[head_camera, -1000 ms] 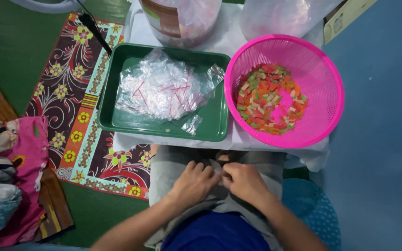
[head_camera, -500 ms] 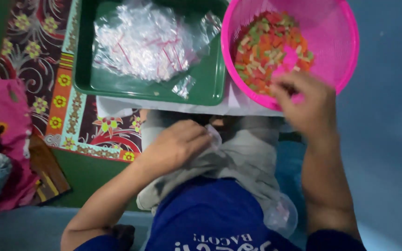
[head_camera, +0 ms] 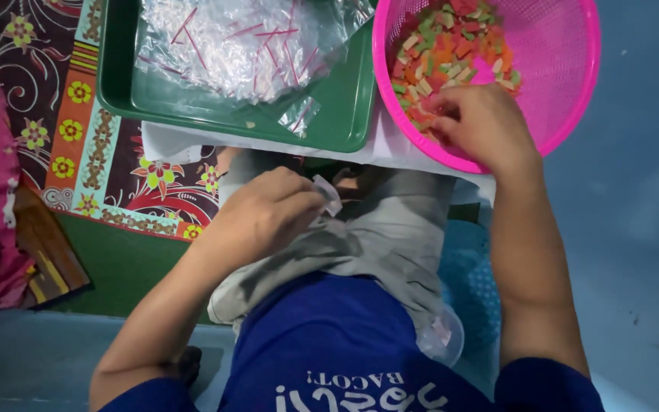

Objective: The person is manually packing small, colorful snack pieces into individual plastic bags.

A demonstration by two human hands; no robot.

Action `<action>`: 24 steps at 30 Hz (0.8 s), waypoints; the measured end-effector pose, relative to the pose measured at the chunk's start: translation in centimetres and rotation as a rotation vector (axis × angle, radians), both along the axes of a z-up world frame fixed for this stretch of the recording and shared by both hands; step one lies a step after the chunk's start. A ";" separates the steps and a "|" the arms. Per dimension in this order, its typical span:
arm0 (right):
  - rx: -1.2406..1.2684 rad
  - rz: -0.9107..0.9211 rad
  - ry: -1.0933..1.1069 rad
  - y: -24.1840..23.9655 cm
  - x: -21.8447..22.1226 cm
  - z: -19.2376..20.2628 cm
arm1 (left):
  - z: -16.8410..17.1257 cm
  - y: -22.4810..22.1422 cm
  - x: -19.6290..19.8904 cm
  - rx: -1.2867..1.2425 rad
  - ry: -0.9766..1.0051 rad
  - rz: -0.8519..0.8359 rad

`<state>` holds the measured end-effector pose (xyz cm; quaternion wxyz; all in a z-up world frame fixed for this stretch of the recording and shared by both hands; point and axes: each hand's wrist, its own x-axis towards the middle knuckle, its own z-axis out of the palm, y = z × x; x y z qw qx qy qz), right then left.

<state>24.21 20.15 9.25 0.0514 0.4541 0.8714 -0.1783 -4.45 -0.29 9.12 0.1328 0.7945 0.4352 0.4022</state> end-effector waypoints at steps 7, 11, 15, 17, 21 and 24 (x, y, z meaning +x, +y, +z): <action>0.003 -0.155 0.426 0.0 1.1 0.6 | 1.4 0.8 -0.6 -0.044 0.045 0.271; -0.163 -0.383 0.581 0.0 1.3 0.8 | 1.4 2.4 -0.8 0.001 -0.096 0.297; -0.170 -0.320 0.683 0.1 1.8 0.5 | 0.2 3.7 -0.5 0.073 -0.083 0.363; -0.175 -0.312 0.745 -0.5 1.2 1.1 | -0.6 4.5 -0.6 0.100 -0.046 0.342; -0.239 -0.239 1.030 -2.0 -0.4 1.9 | -2.5 5.7 -0.3 0.119 0.094 0.353; -0.262 -0.119 1.075 -3.1 -2.7 2.2 | -2.7 6.0 0.2 0.097 0.113 0.366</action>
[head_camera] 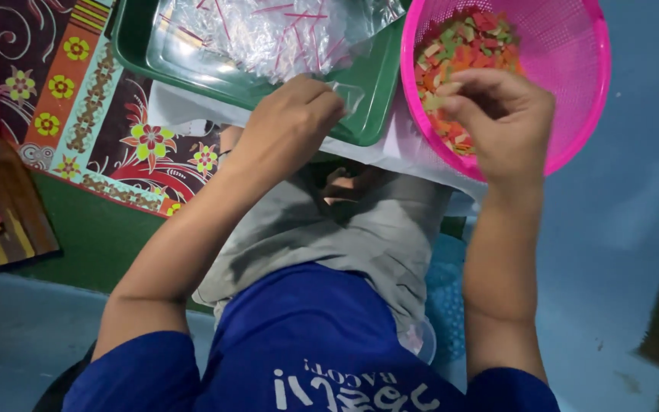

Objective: The person is manually packing small, colorful snack pieces into individual plastic bags.

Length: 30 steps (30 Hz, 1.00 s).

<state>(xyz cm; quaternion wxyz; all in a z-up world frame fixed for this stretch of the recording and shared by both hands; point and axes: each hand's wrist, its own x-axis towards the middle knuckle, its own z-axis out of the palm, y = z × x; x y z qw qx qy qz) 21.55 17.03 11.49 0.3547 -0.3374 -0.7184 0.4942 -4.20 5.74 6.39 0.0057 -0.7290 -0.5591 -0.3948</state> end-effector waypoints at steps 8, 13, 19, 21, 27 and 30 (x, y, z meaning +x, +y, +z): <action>0.252 0.109 -0.131 -2.1 -7.3 0.9 | 0.0 0.4 0.3 -0.222 -0.146 0.035; 0.464 0.182 -0.261 -2.2 -8.0 1.2 | -0.3 0.3 0.1 -0.213 -0.175 0.036; 0.441 0.178 -0.256 -2.1 -8.1 1.4 | -0.8 0.6 0.0 -0.219 -0.154 0.032; 0.479 0.184 -0.266 -2.1 -8.2 1.4 | -0.6 0.7 0.0 -0.284 -0.181 0.018; 0.523 0.229 -0.263 -1.9 -8.5 1.7 | -0.6 0.7 0.1 -0.190 -0.154 0.043; 0.509 0.231 -0.267 -1.7 -8.6 1.5 | -0.9 0.7 0.1 -0.224 -0.139 0.030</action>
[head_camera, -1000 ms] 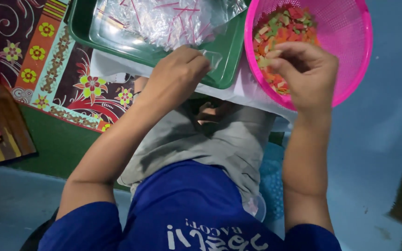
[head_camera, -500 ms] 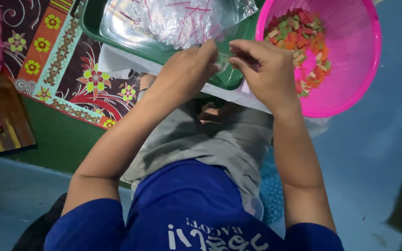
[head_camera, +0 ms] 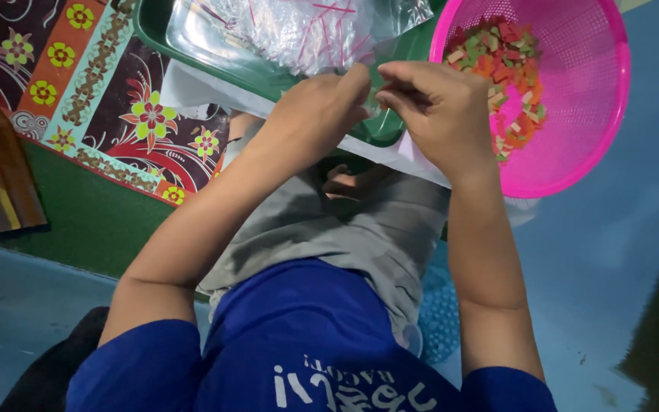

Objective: The person is manually packing small, colorful snack pieces into individual plastic bags.

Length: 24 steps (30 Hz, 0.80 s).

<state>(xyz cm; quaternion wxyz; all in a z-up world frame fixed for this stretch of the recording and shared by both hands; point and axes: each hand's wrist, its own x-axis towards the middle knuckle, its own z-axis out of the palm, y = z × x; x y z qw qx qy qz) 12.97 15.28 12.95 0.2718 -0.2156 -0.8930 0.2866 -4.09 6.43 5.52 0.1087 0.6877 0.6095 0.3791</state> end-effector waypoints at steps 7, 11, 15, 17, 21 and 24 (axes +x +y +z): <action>0.035 0.016 0.017 0.0 -0.1 0.1 | 0.4 -0.3 0.3 -0.004 -0.003 0.015; 0.035 -0.029 0.029 -0.8 0.5 0.1 | 0.5 -0.6 0.2 0.038 -0.038 0.000; 0.052 -0.114 0.056 -1.4 2.7 -3.1 | 0.5 -0.8 -0.2 0.165 0.017 -0.059; 0.025 -0.170 0.078 -3.0 2.9 -4.0 | 1.3 -1.4 0.0 0.207 0.005 -0.077; -0.189 -0.259 0.192 -5.1 3.7 -6.7 | 1.2 -2.2 0.3 0.216 -0.027 -0.193; -0.248 -0.271 0.265 -5.8 4.1 -6.3 | 2.8 -3.7 0.3 0.168 -0.064 -0.181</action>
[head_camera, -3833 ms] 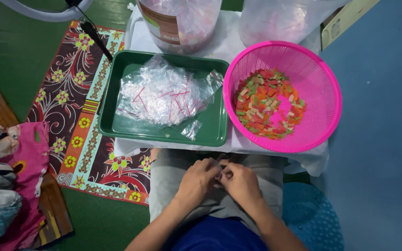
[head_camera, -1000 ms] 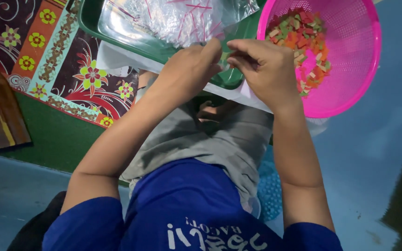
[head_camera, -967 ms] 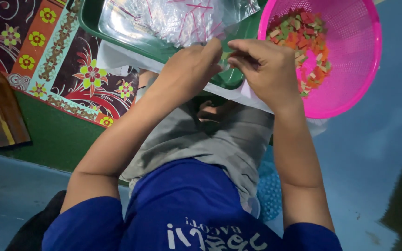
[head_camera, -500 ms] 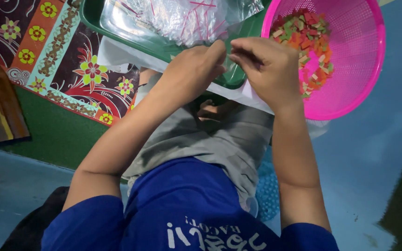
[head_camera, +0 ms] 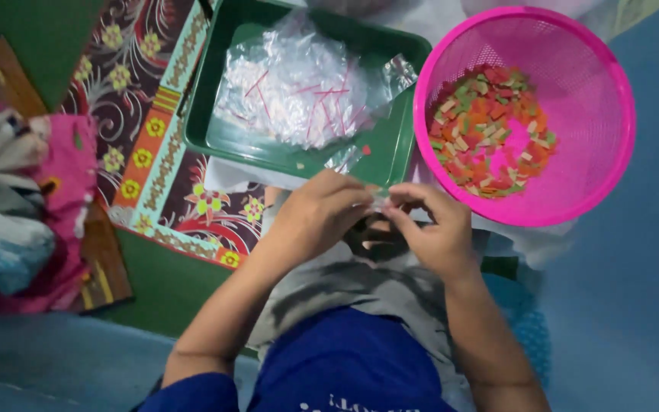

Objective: The person is manually packing small, colorful snack pieces into individual plastic bags.

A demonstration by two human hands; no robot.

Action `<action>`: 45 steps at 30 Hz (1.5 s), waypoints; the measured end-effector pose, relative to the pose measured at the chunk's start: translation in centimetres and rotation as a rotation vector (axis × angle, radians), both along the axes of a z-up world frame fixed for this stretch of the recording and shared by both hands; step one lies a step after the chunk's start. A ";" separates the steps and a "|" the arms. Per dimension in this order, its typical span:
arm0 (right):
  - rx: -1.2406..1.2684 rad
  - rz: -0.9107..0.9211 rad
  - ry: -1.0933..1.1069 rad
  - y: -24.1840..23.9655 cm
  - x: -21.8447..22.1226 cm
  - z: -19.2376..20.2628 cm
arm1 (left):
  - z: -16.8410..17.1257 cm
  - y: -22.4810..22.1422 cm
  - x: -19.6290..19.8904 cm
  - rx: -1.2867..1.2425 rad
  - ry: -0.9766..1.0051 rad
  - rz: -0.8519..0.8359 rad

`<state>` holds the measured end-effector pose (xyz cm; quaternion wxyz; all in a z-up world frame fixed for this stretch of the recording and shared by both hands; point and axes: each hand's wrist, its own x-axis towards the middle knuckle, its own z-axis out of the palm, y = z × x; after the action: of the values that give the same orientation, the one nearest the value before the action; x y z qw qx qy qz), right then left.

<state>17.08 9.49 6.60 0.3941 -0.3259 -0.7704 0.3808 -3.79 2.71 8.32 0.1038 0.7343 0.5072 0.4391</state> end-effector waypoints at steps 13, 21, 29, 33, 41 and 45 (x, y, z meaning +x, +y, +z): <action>0.018 0.056 0.065 -1.7 1.1 0.3 | -0.3 -1.6 1.6 -0.142 -0.123 -0.078; -0.002 0.025 -0.117 -2.7 1.7 -1.7 | -1.9 -1.8 2.2 -0.246 -0.090 -0.059; -0.057 -0.005 -0.139 -2.8 1.7 -0.4 | -0.8 -1.3 2.6 -0.397 -0.199 -0.056; -0.062 -0.004 -0.113 -2.7 1.4 1.1 | -1.3 -1.2 2.3 -0.396 -0.240 -0.027; 0.030 0.048 -0.133 -3.1 0.4 1.5 | -2.6 -2.0 2.3 -0.354 -0.317 -0.061; -0.064 0.065 -0.175 -2.9 0.8 0.5 | -4.1 -2.3 1.3 -0.408 -0.305 -0.023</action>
<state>17.85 6.60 7.13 0.3018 -0.3452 -0.7995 0.3880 -2.54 0.40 4.26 0.3303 0.6291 0.5554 0.4321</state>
